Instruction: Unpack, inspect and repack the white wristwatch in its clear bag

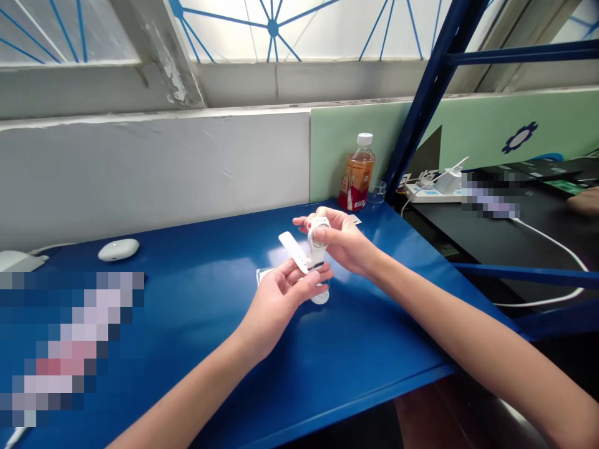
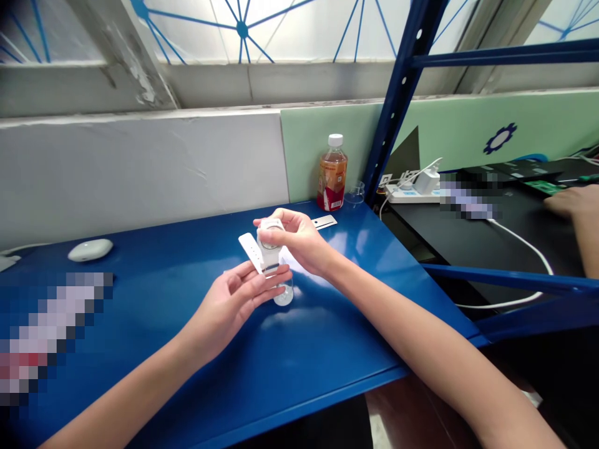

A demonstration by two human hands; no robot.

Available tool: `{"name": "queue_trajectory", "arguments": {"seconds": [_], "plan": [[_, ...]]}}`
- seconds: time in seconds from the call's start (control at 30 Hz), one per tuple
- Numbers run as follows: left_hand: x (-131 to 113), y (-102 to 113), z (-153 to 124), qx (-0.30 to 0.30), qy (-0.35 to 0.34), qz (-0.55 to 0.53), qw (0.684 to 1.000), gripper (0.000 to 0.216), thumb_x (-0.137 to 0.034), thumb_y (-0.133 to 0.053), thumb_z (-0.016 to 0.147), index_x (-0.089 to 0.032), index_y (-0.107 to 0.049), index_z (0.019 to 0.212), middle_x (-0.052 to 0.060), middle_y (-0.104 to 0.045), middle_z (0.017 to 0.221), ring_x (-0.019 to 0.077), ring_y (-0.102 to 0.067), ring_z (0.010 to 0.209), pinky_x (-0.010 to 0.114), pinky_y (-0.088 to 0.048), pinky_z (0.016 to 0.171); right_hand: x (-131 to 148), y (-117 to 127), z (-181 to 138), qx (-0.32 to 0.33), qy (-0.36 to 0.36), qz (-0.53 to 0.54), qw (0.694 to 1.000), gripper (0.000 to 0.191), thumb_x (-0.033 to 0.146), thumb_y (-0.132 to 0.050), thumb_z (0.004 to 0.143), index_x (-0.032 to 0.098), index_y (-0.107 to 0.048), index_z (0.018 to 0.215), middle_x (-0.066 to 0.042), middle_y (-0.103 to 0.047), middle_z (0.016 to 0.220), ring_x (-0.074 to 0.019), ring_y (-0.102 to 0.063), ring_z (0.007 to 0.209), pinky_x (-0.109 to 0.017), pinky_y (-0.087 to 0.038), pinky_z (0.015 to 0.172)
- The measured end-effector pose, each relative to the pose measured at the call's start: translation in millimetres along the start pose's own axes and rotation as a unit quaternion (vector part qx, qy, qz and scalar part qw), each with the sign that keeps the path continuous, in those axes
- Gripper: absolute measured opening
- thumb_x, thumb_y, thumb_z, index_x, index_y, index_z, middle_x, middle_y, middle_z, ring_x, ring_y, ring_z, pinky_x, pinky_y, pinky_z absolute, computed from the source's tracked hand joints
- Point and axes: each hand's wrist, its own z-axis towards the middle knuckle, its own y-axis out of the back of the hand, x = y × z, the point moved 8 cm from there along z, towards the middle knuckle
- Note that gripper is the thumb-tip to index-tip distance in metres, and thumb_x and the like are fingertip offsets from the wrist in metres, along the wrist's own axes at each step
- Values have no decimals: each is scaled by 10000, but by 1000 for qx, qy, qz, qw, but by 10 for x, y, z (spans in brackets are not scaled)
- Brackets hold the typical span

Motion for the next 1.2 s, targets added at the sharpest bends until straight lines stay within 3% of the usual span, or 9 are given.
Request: {"name": "queue_trajectory", "arguments": {"seconds": [0.1, 0.23, 0.37, 0.53, 0.77, 0.97, 1.2], "plan": [[25, 19, 8, -15, -1, 48, 999, 382, -334, -790, 813, -124, -666, 1108, 102, -751, 973, 252, -727, 930, 355, -560, 861, 8, -64, -37, 19, 17, -49, 998, 200, 287, -842, 685, 216, -656, 703, -12, -683, 1023, -212, -576, 1184, -314, -460, 953], [16, -37, -3, 4, -7, 70, 997, 382, -395, -740, 849, -94, -675, 1075, 53, -723, 785, 172, -714, 688, 296, -578, 719, -62, -155, -68, 61, -3, -73, 995, 146, 322, -784, 780, 220, -687, 817, -44, -654, 1259, -238, -556, 1251, -385, -420, 1041], [85, -126, -36, 36, 15, 62, 997, 410, -465, -658, 901, -77, -687, 1029, 122, -759, 865, 239, -751, 803, 348, -595, 768, -86, -342, -103, 135, -52, 8, 990, 310, 471, -600, 912, 210, -732, 1014, -77, -658, 1304, -253, -563, 1271, -422, -365, 1116], [216, -95, -25, 14, 52, 29, 998, 469, -530, -641, 892, -70, -675, 976, 161, -770, 888, 269, -758, 851, 365, -597, 788, -79, -466, -155, 171, -128, 91, 973, 550, 592, -379, 973, 189, -698, 1168, -93, -664, 1308, -269, -529, 1321, -441, -325, 1153], [247, -56, 20, 15, 70, -6, 997, 440, -505, -681, 868, -80, -646, 972, 124, -761, 802, 226, -756, 733, 331, -598, 725, -109, -413, -147, 163, -139, 125, 969, 568, 545, -298, 1008, 166, -657, 1230, -98, -673, 1291, -267, -577, 1267, -452, -339, 1146], [246, -88, 1, 29, 76, -8, 997, 445, -513, -679, 865, -81, -643, 962, 118, -753, 781, 214, -747, 699, 320, -594, 704, -172, -399, -151, 158, -158, 136, 965, 560, 537, -306, 1010, 154, -637, 1248, -116, -666, 1295, -275, -593, 1245, -465, -359, 1129], [240, -101, 5, 36, 71, -15, 997, 429, -498, -669, 878, -78, -644, 961, 118, -753, 790, 215, -750, 707, 316, -593, 709, -176, -397, -156, 165, -159, 144, 963, 593, 467, -188, 1041, 133, -626, 1261, -125, -672, 1280, -265, -609, 1225, -469, -348, 1131]]}}
